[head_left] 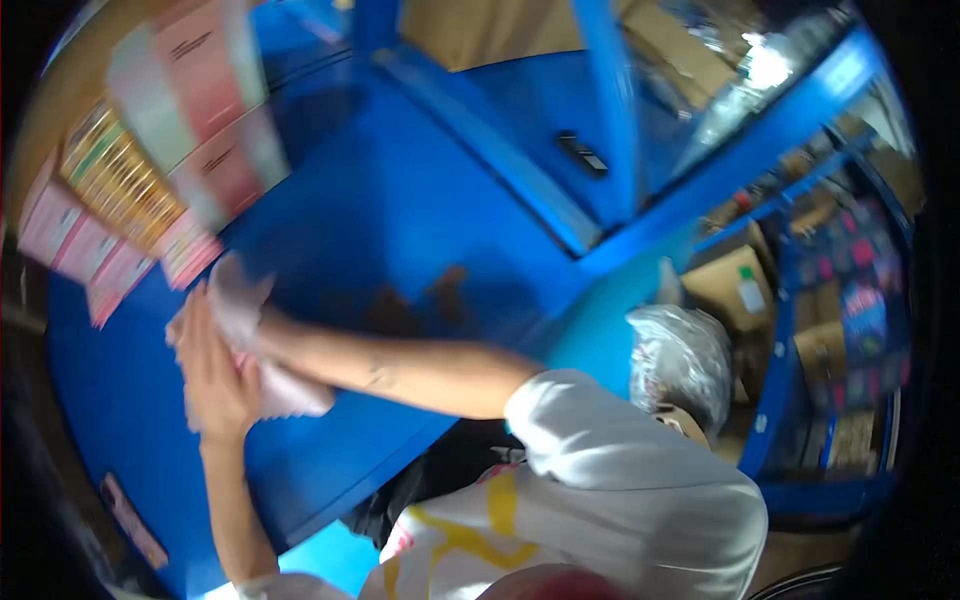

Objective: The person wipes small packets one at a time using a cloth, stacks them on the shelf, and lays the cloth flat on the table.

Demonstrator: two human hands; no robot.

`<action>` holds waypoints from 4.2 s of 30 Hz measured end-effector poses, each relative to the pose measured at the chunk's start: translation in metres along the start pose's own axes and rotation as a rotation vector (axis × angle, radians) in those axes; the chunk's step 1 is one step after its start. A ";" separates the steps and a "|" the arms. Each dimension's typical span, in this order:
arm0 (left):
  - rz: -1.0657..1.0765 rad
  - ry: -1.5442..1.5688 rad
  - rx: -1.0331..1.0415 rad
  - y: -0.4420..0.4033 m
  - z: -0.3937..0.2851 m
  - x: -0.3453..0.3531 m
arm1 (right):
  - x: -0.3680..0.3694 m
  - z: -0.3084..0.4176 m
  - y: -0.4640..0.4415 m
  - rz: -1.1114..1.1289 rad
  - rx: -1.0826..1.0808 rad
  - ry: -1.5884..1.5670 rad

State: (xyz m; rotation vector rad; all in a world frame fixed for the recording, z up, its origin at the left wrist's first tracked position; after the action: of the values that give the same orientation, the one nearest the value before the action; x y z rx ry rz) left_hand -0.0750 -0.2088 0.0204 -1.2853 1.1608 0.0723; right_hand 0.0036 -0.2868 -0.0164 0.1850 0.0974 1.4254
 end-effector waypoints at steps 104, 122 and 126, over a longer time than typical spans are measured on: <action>-0.258 0.195 -0.479 -0.040 0.137 0.014 | 0.024 -0.015 0.033 0.431 -0.234 0.007; -0.410 0.062 -0.488 -0.027 0.131 0.025 | 0.028 -0.020 0.031 0.473 -0.261 0.059; -0.415 0.032 -0.498 -0.030 0.129 0.025 | 0.029 -0.018 0.032 0.472 -0.294 0.063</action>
State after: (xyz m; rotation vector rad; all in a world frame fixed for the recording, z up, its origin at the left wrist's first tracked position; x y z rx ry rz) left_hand 0.0364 -0.1345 0.0031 -1.9534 0.9073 0.0348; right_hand -0.0265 -0.2529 -0.0268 -0.0870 -0.1126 1.8960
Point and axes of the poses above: each hand's wrist, its own y-axis away from the middle knuckle, its own x-axis out of the palm, z = x × y, the point moved 9 cm from there along -y, towards the middle knuckle, and after that the axes turned 11 degrees about -z, right-handed, at the moved point
